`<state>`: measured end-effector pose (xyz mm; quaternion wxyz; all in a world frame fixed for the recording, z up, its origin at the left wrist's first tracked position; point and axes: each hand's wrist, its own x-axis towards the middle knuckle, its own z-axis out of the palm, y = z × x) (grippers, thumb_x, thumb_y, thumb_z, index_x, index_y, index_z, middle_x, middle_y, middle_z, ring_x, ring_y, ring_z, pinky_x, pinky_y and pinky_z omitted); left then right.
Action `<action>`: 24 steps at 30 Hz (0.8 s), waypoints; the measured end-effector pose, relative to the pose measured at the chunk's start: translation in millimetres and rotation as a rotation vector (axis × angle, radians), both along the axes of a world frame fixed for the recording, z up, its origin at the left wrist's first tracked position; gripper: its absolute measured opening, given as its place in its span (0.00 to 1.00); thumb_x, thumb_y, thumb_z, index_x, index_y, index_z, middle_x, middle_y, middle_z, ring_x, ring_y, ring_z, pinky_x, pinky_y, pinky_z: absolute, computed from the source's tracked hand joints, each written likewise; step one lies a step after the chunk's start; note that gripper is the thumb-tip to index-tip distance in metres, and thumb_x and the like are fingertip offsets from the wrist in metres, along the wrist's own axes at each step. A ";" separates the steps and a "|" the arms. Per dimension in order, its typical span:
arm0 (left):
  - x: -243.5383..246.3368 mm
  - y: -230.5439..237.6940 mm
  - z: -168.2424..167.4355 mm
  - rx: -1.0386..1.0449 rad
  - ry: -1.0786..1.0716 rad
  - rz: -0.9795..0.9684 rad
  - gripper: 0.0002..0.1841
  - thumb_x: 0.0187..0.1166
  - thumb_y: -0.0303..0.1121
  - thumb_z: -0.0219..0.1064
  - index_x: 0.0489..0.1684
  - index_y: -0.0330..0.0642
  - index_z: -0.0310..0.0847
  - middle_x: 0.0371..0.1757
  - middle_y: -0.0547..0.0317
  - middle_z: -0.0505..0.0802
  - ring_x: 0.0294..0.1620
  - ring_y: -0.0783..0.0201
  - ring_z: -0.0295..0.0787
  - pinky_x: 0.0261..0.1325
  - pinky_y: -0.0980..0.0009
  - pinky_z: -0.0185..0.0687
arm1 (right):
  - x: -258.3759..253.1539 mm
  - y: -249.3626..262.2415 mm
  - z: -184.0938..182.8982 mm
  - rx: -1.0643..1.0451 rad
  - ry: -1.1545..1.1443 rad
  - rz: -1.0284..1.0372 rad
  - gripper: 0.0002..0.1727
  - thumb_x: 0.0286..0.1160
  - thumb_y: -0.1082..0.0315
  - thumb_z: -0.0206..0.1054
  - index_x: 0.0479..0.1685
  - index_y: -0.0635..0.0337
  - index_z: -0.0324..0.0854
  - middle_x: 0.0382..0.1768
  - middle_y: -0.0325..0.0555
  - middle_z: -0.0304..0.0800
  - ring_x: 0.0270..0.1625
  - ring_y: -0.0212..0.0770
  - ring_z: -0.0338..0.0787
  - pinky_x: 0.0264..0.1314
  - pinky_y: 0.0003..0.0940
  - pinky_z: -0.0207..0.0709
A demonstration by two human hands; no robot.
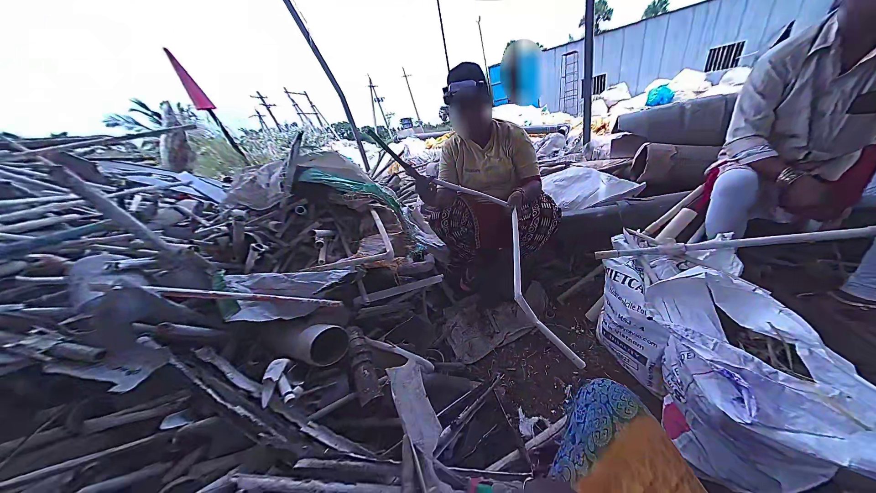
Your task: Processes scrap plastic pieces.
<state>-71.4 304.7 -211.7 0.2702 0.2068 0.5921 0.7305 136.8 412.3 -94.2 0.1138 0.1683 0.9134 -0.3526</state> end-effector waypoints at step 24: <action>20.3 7.7 21.5 0.582 -1.128 -0.242 0.26 0.93 0.36 0.28 0.28 0.45 0.73 0.12 0.70 0.75 0.05 0.82 0.64 0.08 0.89 0.62 | -52.3 72.2 -68.5 0.074 0.351 -0.407 0.27 0.89 0.66 0.55 0.81 0.76 0.64 0.46 0.65 0.88 0.43 0.54 0.89 0.54 0.52 0.80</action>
